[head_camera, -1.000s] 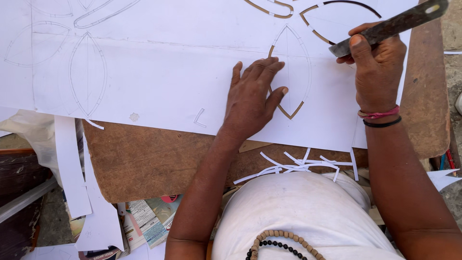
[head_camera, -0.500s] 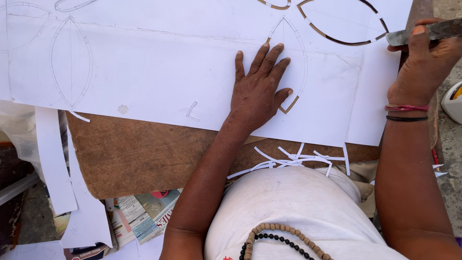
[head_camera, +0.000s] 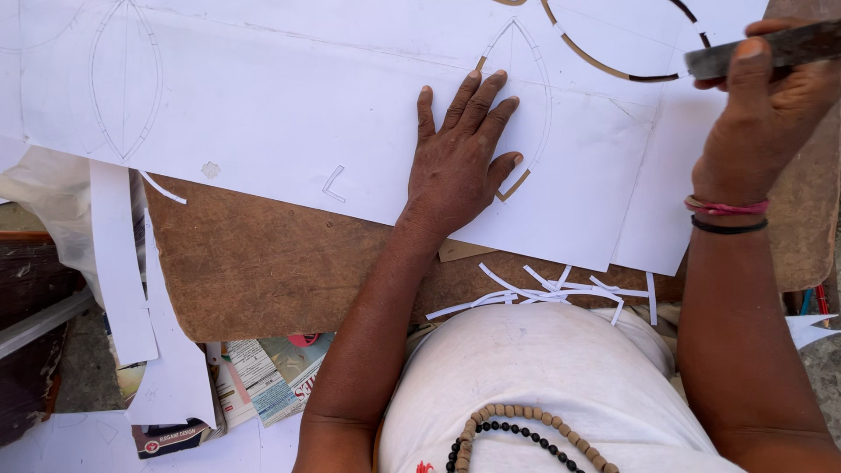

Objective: The person uses a utility knife to cut along pre-drawn lines on a large sheet of white paper, creating a decorative floral stencil. They hold the paper steady with one hand while guiding the knife with the other, removing small cut pieces as they progress.

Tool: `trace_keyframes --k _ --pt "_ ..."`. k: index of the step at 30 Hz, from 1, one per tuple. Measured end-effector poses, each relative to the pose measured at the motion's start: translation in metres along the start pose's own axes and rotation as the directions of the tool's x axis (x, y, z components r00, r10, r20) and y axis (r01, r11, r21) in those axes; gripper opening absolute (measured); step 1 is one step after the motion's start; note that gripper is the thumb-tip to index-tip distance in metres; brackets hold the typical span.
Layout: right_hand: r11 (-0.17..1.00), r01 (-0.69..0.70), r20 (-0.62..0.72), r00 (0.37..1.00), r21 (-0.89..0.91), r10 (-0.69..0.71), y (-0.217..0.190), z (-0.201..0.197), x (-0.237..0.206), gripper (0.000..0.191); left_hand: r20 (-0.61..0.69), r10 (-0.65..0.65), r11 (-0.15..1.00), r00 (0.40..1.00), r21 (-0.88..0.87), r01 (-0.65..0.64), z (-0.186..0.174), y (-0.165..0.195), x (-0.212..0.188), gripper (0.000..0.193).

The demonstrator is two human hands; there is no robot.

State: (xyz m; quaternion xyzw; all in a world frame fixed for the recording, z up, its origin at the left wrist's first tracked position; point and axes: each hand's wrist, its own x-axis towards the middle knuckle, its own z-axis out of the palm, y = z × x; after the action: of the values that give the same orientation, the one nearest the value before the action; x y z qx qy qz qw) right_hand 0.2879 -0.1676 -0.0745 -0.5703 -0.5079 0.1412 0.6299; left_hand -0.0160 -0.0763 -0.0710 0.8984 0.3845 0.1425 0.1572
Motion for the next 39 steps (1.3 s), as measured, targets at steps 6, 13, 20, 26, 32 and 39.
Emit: trace_keyframes --k 6,13,20,26,32,39 --pt "1.000 -0.024 0.245 0.969 0.002 0.023 -0.029 0.095 0.002 0.015 0.019 -0.012 1.000 1.000 0.000 0.012 -0.003 0.000 -0.001 0.063" --pt "0.969 0.134 0.254 0.964 -0.210 -0.078 -0.007 0.126 0.020 0.008 0.022 -0.013 1.000 1.000 -0.004 0.013 -0.001 -0.011 -0.004 0.065" --pt "0.972 0.155 0.274 0.956 -0.178 -0.102 -0.005 0.130 0.017 0.006 0.028 -0.013 1.000 1.000 0.002 0.013 -0.001 -0.016 -0.008 0.065" --pt "0.945 0.181 0.288 0.953 -0.274 -0.100 -0.012 0.134 0.017 0.005 0.019 -0.007 1.000 1.000 0.005 0.006 0.000 -0.016 -0.008 0.065" --pt "0.902 0.291 0.470 0.875 -0.319 -0.116 -0.022 0.125 0.032 0.008 0.038 -0.031 0.999 0.999 -0.025 0.032 -0.002 -0.011 -0.009 0.064" --pt "0.959 0.169 0.551 0.834 -0.227 -0.017 -0.028 0.118 0.034 0.012 0.007 -0.041 0.999 0.999 -0.021 0.041 0.001 -0.008 -0.012 0.059"
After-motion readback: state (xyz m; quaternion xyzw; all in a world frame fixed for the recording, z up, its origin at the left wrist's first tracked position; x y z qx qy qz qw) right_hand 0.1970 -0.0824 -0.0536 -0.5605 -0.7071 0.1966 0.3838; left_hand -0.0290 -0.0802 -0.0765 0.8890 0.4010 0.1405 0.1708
